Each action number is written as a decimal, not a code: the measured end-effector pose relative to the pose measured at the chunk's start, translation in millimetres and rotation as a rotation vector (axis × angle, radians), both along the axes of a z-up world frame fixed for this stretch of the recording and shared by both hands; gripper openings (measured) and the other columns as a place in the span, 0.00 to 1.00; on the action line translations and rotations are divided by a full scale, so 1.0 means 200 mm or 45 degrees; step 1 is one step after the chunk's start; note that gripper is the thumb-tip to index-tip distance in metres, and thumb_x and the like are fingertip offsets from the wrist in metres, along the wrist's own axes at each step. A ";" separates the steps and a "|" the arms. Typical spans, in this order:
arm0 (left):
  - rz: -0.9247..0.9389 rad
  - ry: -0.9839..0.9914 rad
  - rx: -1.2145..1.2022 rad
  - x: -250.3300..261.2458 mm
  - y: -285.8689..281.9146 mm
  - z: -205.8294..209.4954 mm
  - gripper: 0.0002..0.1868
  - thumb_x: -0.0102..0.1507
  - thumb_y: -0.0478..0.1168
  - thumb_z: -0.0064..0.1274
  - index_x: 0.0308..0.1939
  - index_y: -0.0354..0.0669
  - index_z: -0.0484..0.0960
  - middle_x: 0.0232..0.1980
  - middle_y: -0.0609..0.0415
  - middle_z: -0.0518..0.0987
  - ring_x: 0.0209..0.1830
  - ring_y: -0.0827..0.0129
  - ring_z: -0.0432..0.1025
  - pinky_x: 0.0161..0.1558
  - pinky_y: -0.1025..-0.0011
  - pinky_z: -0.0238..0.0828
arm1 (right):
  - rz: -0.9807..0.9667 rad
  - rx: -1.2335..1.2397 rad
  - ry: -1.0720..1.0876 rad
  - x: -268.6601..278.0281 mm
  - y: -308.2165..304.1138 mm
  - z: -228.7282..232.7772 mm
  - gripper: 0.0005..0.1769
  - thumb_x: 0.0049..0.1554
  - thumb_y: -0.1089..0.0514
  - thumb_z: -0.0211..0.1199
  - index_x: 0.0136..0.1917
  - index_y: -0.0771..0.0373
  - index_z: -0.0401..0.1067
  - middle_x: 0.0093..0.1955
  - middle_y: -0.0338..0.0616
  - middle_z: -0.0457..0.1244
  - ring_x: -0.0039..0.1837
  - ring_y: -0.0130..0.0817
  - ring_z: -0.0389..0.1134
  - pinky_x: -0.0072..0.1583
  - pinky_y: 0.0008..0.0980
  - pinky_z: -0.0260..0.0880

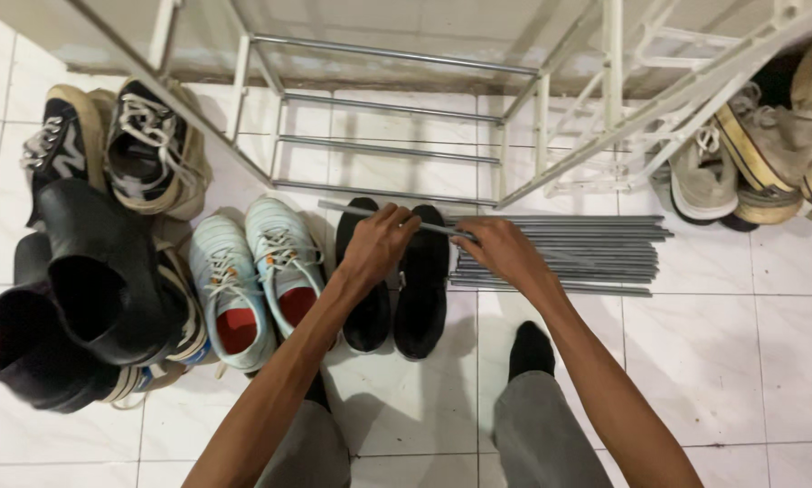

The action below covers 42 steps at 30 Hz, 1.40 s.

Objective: The person assembles a white plastic shoe rack by inserting metal rods into the frame slots. They repeatedly pick up rods from a pile on the floor and slide them into the rack structure, working on multiple levels.

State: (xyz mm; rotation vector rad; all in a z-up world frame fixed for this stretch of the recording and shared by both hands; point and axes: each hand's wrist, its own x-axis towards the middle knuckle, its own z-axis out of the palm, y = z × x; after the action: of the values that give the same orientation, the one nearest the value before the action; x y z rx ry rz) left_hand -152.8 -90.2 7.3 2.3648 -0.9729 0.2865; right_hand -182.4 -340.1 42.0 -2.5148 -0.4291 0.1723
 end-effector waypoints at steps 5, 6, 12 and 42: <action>-0.027 0.069 0.074 -0.02 -0.25 -0.10 0.09 0.60 0.33 0.56 0.45 0.38 0.82 0.46 0.50 0.79 0.50 0.56 0.75 0.43 0.61 0.77 | -0.025 -0.163 -0.029 -0.05 -0.23 -0.07 0.16 0.59 0.51 0.66 0.54 0.65 0.80 0.51 0.52 0.72 0.50 0.51 0.74 0.52 0.45 0.74; -0.034 0.074 0.084 -0.03 -0.31 -0.13 0.11 0.60 0.32 0.56 0.46 0.37 0.82 0.46 0.49 0.79 0.50 0.56 0.75 0.43 0.61 0.77 | -0.036 -0.157 -0.105 -0.07 -0.28 -0.09 0.16 0.59 0.51 0.66 0.54 0.65 0.80 0.51 0.51 0.72 0.51 0.50 0.74 0.52 0.44 0.74; -0.075 0.091 0.129 -0.03 -0.59 -0.26 0.17 0.56 0.28 0.53 0.50 0.35 0.82 0.50 0.48 0.79 0.52 0.55 0.74 0.42 0.63 0.79 | -0.150 -0.170 -0.274 -0.14 -0.50 -0.15 0.13 0.60 0.54 0.66 0.53 0.65 0.79 0.51 0.50 0.72 0.53 0.47 0.73 0.53 0.42 0.74; 0.028 0.111 0.502 -0.13 -1.02 -0.76 0.22 0.53 0.27 0.54 0.52 0.35 0.79 0.57 0.45 0.78 0.58 0.56 0.74 0.51 0.66 0.79 | -0.557 -0.356 -0.128 -0.27 -1.03 -0.58 0.10 0.59 0.60 0.63 0.54 0.61 0.80 0.57 0.48 0.71 0.62 0.48 0.69 0.62 0.44 0.70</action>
State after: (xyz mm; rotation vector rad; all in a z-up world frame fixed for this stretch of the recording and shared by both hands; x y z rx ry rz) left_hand -179.3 -294.1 -143.7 2.7160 -1.0385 -0.0039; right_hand -236.3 -545.9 -74.3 -2.8286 0.1238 -0.0703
